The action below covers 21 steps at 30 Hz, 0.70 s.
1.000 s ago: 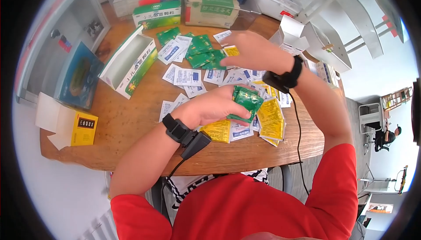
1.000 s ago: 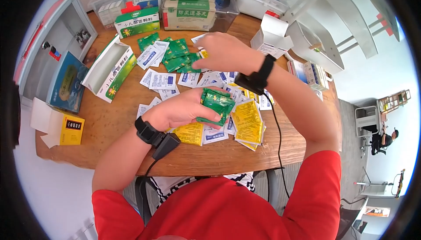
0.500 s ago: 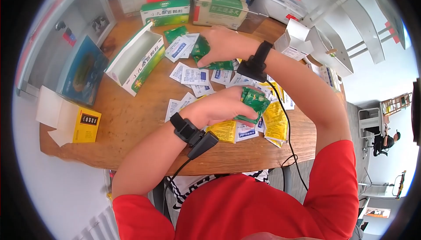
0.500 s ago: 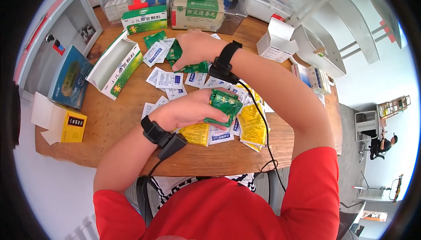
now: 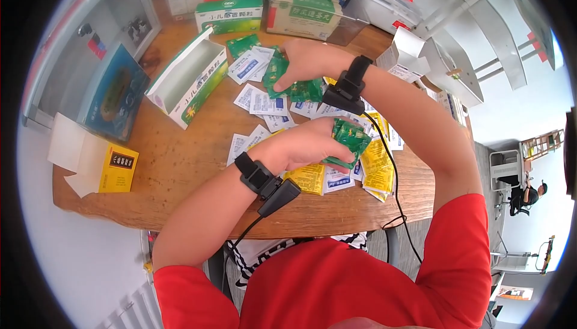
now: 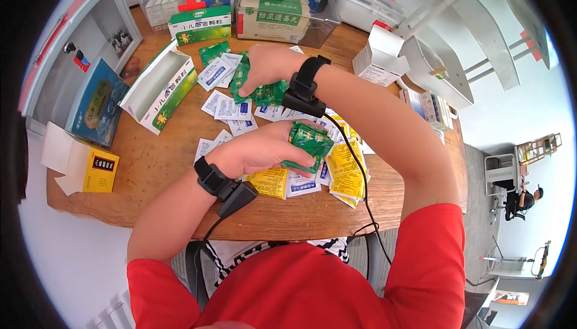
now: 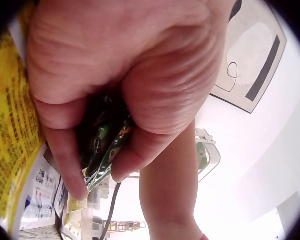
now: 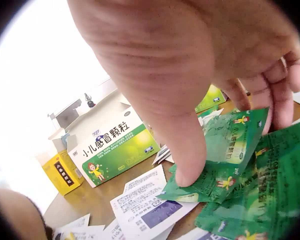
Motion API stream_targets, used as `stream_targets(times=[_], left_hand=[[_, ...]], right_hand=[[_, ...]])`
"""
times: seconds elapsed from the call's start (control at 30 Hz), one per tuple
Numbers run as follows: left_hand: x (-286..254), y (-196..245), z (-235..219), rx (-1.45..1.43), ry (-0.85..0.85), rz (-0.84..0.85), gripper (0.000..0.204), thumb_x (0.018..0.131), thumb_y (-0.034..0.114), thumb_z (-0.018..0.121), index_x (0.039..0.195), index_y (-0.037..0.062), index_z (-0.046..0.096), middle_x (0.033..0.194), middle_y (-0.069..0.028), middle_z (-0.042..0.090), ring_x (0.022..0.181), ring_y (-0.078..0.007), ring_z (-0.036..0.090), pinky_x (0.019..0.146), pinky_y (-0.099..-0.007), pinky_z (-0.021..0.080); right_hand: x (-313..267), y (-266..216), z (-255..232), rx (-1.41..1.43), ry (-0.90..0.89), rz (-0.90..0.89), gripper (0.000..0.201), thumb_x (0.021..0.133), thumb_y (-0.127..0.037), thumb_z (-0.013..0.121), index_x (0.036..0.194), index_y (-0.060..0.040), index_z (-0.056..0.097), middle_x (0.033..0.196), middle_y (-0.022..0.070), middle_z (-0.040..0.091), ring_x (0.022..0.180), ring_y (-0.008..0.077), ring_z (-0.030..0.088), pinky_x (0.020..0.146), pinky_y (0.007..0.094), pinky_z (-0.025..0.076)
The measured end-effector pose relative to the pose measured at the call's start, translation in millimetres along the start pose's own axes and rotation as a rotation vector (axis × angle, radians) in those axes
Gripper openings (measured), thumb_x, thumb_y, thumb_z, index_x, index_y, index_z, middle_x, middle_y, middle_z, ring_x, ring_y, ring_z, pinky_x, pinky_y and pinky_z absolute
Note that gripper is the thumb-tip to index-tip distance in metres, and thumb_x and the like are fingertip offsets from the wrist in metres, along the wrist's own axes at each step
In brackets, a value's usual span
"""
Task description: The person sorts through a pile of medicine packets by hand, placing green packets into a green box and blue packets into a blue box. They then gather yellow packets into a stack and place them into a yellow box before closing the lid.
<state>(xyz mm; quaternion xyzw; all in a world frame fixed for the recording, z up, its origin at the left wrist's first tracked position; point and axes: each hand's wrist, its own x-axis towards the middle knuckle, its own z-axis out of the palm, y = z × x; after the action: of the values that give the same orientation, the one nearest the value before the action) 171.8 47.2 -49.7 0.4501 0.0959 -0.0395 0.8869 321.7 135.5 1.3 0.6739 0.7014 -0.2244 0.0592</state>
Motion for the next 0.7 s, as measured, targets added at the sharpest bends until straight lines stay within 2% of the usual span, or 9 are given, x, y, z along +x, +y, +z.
stream_targets(times=[0.27, 0.37, 0.43, 0.67, 0.7], left_hand=[[1, -1, -1, 0.019, 0.002, -0.001, 0.065, 0.094, -0.006, 0.072, 0.154, 0.0054, 0.052, 0.130, -0.0093, 0.070, 0.118, -0.0223, 0.072, 0.096, -0.0385, 0.065], [1, -2, 0, 0.010, 0.004, 0.004, 0.063, 0.094, -0.006, 0.071, 0.153, 0.0054, 0.053, 0.129, -0.0093, 0.070, 0.118, -0.0218, 0.072, 0.095, -0.0381, 0.064], [1, -1, 0, 0.018, -0.007, 0.003, 0.062, 0.094, -0.006, 0.072, 0.153, 0.0054, 0.053, 0.129, -0.0093, 0.070, 0.117, -0.0217, 0.072, 0.095, -0.0381, 0.064], [2, -4, -2, 0.003, 0.003, 0.009, 0.061, 0.094, -0.004, 0.074, 0.151, 0.0047, 0.053, 0.127, -0.0095, 0.071, 0.116, -0.0220, 0.073, 0.093, -0.0378, 0.065], [2, -4, -1, 0.003, 0.002, 0.009, 0.061, 0.094, -0.004, 0.074, 0.151, 0.0047, 0.053, 0.127, -0.0095, 0.071, 0.116, -0.0220, 0.073, 0.093, -0.0378, 0.065]], right_hand=[[-9, -9, -1, 0.041, 0.057, 0.064, 0.094, 0.070, -0.045, 0.093, 0.136, 0.0145, 0.065, 0.131, 0.0307, 0.072, 0.118, 0.0400, 0.073, 0.103, 0.0425, 0.056], [-12, -12, -2, -0.030, 0.013, 0.100, 0.090, 0.072, -0.050, 0.091, 0.132, 0.0132, 0.069, 0.122, 0.0300, 0.075, 0.112, 0.0387, 0.075, 0.099, 0.0427, 0.058], [-11, -15, 5, -0.013, 0.130, 0.043, 0.085, 0.075, -0.057, 0.088, 0.124, 0.0107, 0.073, 0.112, 0.0286, 0.078, 0.104, 0.0387, 0.076, 0.093, 0.0442, 0.059], [-20, -35, -3, -0.104, 0.124, 0.033, 0.080, 0.077, -0.062, 0.086, 0.112, 0.0085, 0.074, 0.108, 0.0265, 0.078, 0.101, 0.0375, 0.077, 0.087, 0.0453, 0.059], [-20, -37, -8, -0.116, 0.080, 0.033, 0.080, 0.076, -0.061, 0.087, 0.113, 0.0089, 0.073, 0.108, 0.0266, 0.078, 0.102, 0.0375, 0.077, 0.087, 0.0450, 0.059]])
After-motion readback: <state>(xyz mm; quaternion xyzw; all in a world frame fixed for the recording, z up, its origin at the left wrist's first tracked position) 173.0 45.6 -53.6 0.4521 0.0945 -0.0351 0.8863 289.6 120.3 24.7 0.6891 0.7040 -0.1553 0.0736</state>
